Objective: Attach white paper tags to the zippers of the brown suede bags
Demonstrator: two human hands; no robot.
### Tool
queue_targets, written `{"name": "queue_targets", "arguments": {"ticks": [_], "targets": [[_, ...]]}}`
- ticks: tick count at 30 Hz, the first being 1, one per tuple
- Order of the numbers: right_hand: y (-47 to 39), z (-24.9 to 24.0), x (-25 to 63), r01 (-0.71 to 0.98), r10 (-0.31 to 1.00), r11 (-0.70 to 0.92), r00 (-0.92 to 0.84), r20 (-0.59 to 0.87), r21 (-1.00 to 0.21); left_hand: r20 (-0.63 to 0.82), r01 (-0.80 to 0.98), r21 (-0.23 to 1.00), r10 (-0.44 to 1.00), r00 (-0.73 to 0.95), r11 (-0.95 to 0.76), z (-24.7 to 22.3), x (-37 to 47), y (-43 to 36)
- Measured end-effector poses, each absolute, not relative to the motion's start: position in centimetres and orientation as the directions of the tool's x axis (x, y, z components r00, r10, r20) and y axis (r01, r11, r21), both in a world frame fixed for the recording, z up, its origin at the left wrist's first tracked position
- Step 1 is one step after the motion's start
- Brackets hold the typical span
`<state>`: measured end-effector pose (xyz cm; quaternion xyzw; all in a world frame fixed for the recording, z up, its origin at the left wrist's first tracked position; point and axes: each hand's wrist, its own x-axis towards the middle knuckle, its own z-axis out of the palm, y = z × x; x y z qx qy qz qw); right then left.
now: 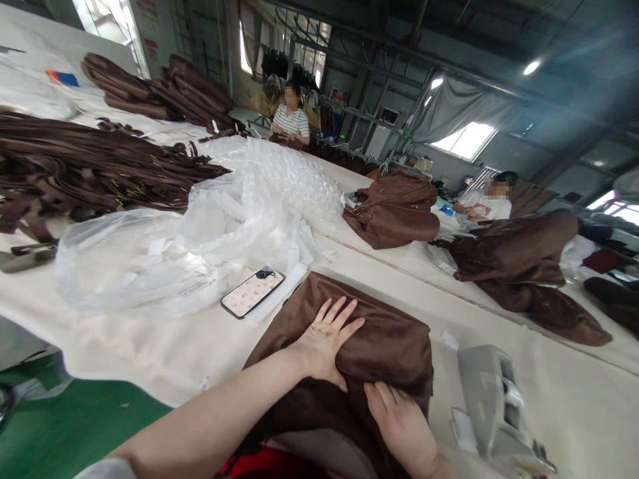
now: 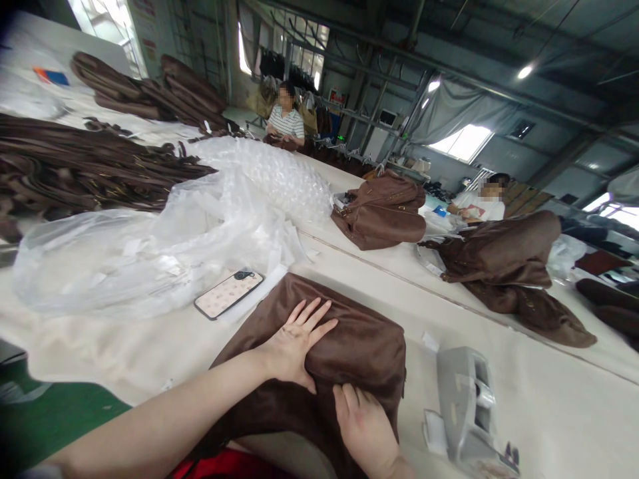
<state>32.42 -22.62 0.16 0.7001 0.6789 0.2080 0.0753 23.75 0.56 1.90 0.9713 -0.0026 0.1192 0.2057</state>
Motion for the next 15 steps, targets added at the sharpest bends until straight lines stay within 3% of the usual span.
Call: {"name": "queue_targets", "arguments": {"ticks": [15], "targets": [[-23.7, 2.1, 34.3, 0.928, 0.998, 0.019, -0.038, 0.044, 0.372, 0.241, -0.064, 0.396, 0.036, 0.97, -0.916, 1.5, 24.0, 0.4]]}}
